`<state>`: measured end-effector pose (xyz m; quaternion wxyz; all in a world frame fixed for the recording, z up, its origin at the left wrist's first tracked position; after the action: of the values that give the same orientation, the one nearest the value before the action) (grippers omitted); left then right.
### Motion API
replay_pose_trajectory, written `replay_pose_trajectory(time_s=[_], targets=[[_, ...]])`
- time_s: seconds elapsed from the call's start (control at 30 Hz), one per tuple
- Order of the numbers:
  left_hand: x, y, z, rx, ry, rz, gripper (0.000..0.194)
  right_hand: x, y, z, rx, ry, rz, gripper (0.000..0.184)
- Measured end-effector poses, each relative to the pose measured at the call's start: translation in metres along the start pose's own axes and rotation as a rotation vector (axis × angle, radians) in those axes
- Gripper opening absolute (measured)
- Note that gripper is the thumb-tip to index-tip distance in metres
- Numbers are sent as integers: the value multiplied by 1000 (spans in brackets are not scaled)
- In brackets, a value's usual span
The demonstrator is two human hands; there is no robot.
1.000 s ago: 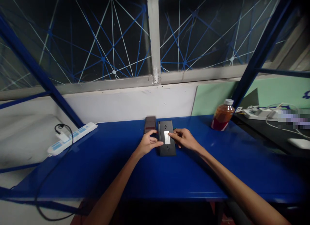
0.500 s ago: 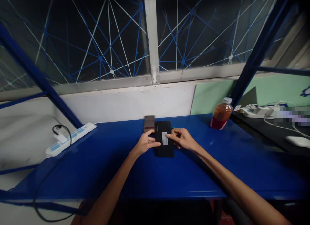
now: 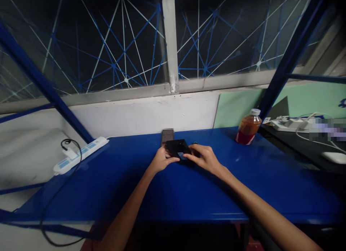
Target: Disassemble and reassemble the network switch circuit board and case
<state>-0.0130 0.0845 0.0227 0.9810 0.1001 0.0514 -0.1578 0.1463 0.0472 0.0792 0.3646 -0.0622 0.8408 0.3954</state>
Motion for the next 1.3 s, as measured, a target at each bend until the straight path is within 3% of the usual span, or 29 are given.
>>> replay_pose_trajectory(time_s=[0.27,0.43,0.6,0.7,0.77,0.9,1.03,1.17,1.3], targets=[[0,-14,43,345,377,93,20,-4,-5,-18,-214,-64,6,26],[9,-29,64,597,565,96,28,-5,-10,-23,-280,-185,12,28],[11,-34,69,691,710,142,32,-5,-11,-23,-282,-217,25,32],[13,-30,64,662,724,112,45,-5,-11,-20,-275,-174,19,31],[14,-26,60,618,677,91,44,-6,-8,-16,-245,-108,-2,30],[10,-18,50,409,561,106,20,-14,3,-4,-101,45,-6,28],[11,-12,36,179,283,57,34,-19,10,7,39,122,-22,29],[20,-10,20,-16,-78,-44,47,-3,6,22,230,262,-156,35],[20,-9,11,-106,-156,-26,43,12,-2,37,386,378,-233,38]])
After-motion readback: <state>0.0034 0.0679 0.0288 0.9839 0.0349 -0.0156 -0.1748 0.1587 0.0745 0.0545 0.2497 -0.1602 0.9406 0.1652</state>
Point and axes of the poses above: each hand's wrist, its own y-axis towards the middle knuckle, its own x-axis out of the palm, z = x × y, the point moved 9 cm from there along y, towards the middle knuckle, and after that the axes turned 5 degrees about -y, right-handed, at the moved point
